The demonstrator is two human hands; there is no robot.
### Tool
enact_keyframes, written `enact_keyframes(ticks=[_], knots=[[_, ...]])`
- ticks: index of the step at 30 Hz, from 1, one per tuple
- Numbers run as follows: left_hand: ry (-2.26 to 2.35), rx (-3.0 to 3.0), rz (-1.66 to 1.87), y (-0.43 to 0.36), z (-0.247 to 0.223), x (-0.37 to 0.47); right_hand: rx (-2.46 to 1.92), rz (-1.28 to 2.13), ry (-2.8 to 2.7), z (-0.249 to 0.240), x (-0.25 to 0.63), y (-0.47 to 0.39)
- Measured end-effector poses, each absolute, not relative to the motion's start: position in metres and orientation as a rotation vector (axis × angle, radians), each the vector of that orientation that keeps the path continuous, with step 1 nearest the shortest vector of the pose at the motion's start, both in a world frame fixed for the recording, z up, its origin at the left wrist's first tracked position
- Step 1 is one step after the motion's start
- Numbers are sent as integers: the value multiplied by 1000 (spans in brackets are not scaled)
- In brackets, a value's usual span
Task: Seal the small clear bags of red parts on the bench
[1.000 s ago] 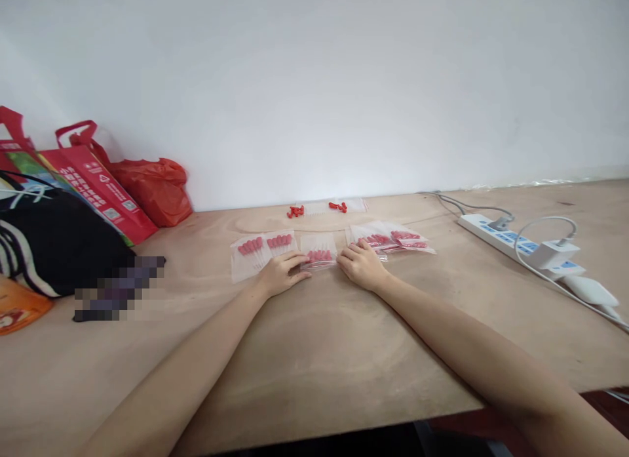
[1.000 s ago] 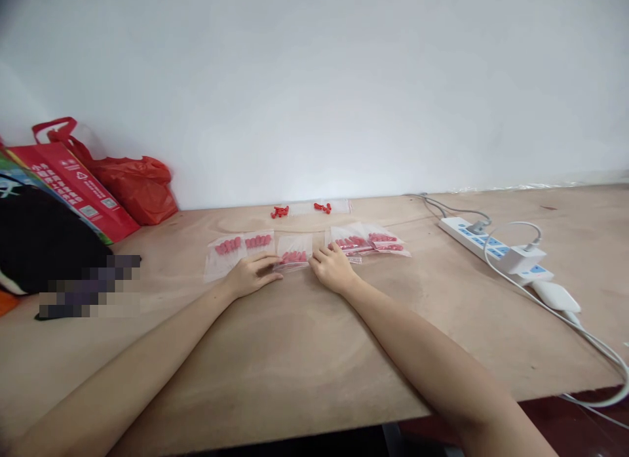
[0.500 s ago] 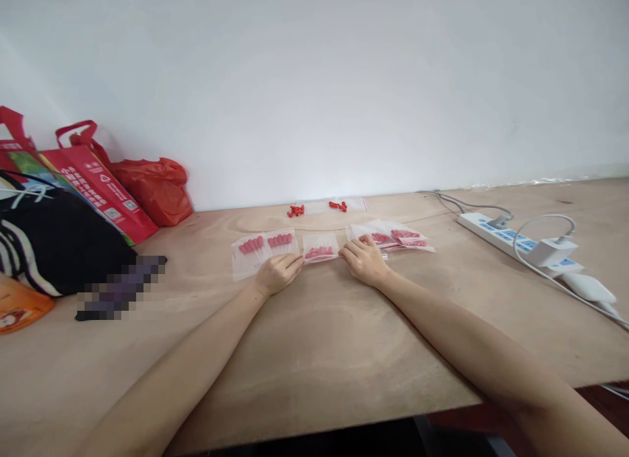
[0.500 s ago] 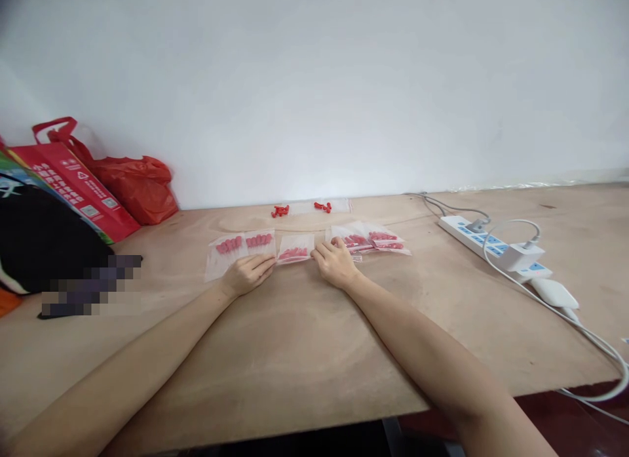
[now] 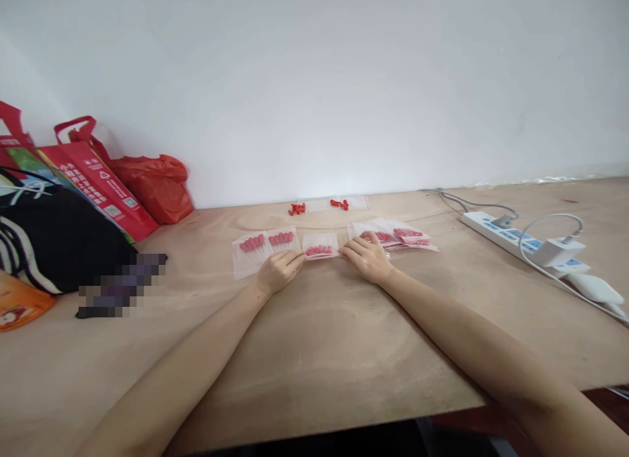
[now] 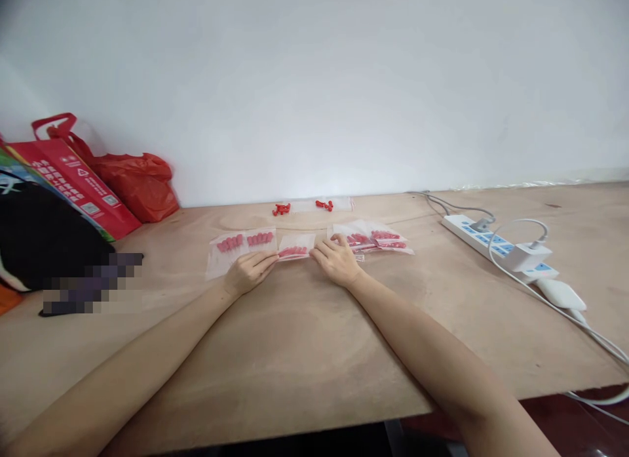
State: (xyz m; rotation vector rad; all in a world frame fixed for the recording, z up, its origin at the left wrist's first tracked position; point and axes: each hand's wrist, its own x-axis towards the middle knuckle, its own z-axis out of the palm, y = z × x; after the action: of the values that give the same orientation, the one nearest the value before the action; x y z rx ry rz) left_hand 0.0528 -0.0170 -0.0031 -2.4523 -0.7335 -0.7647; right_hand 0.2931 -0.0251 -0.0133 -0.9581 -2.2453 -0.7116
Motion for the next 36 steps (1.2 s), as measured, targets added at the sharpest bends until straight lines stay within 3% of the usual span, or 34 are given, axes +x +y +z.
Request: enact_keyframes(ticks=[26, 36], knots=[[-433, -2305, -937, -16, -1, 55, -792, -869, -2161, -11, 289, -27], [-395, -2328, -980, -15, -4, 86, -823, -708, -2176, -11, 279, -30]])
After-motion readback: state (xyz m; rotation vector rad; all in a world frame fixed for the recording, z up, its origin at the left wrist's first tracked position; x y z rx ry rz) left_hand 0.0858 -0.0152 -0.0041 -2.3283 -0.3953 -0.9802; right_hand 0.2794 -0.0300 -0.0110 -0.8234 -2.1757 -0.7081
